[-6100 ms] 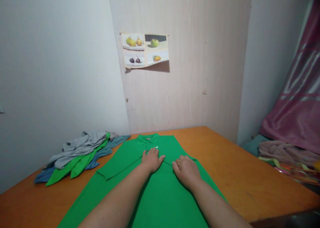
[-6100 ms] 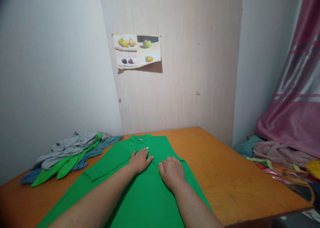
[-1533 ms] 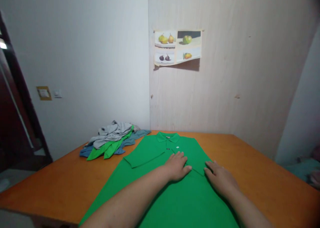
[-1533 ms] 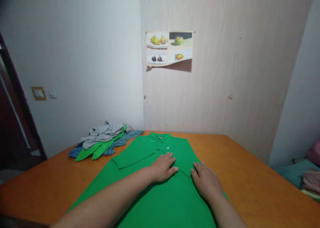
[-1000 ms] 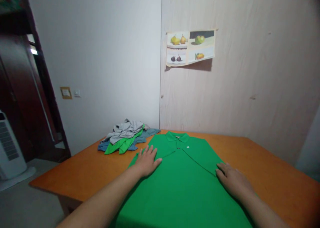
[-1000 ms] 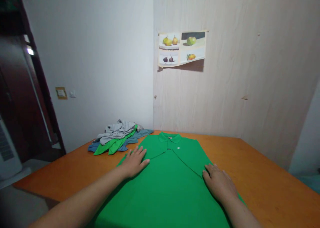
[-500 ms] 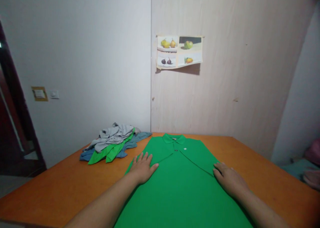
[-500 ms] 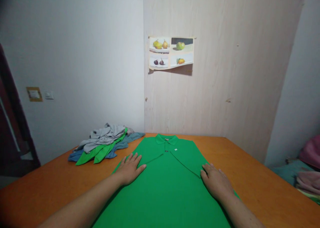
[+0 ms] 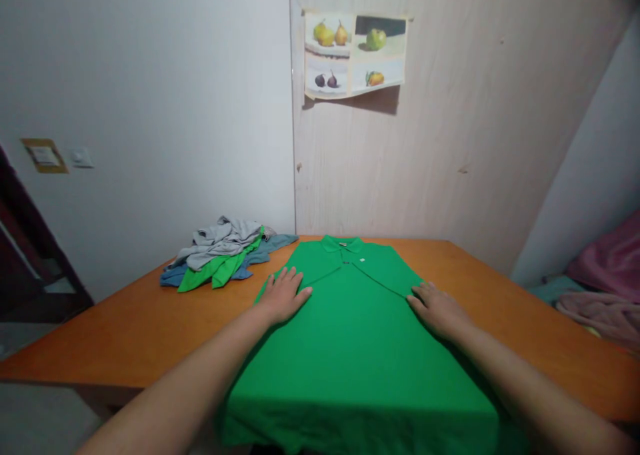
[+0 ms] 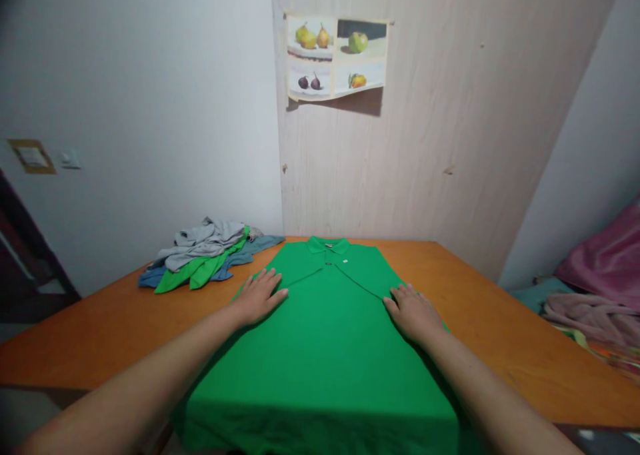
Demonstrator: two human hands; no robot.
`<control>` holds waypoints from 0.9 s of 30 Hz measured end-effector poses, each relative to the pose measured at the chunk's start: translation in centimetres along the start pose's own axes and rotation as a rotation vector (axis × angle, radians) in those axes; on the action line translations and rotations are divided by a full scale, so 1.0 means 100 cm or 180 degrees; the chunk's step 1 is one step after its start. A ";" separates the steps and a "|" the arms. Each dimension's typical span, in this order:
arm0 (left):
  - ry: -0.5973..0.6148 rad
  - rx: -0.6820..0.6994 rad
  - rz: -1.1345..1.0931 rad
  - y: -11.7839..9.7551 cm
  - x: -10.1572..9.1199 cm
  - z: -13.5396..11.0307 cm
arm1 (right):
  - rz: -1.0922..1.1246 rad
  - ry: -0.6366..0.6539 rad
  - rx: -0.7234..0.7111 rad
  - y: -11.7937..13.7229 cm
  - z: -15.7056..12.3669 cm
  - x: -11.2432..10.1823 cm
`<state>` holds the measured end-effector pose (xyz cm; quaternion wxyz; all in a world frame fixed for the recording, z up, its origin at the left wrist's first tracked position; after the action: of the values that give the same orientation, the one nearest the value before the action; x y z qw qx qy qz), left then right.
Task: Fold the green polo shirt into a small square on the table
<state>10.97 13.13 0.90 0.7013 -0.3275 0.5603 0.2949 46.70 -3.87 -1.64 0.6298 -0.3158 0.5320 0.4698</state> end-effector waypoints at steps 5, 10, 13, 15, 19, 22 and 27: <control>0.0162 0.0120 -0.0159 -0.005 -0.004 -0.044 | 0.0155 0.0153 -0.0253 0.028 -0.049 0.000; 0.0345 0.0124 -0.0158 -0.006 0.001 -0.064 | 0.0212 0.0305 -0.0232 0.036 -0.064 0.008; 0.0288 0.0118 -0.0126 -0.006 0.002 -0.064 | 0.0177 0.0375 -0.0226 0.035 -0.060 0.008; 0.0274 0.0117 -0.0109 -0.005 0.002 -0.062 | 0.0162 0.0402 -0.0242 0.035 -0.058 0.006; 0.0317 0.0133 -0.0091 -0.004 0.005 -0.057 | 0.0116 0.0462 -0.0231 0.039 -0.056 -0.001; 0.0344 0.0149 -0.0083 -0.003 0.006 -0.049 | 0.0070 0.0505 -0.0222 0.043 -0.051 -0.005; 0.0464 0.0131 -0.0002 -0.003 0.007 -0.039 | 0.0020 0.0643 -0.0171 0.047 -0.046 -0.013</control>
<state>9.04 9.90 -0.34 0.6653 -0.3338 0.6158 0.2584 40.60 -6.60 -1.00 0.5628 -0.3766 0.5810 0.4516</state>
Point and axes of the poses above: each hand's wrist, its own z-axis towards the middle knuckle, its own x-axis out of the palm, y = z × x, the point moved 7 cm from there along z, towards the middle knuckle, and after that the axes turned 2 degrees about -y, right-handed, at the moved point
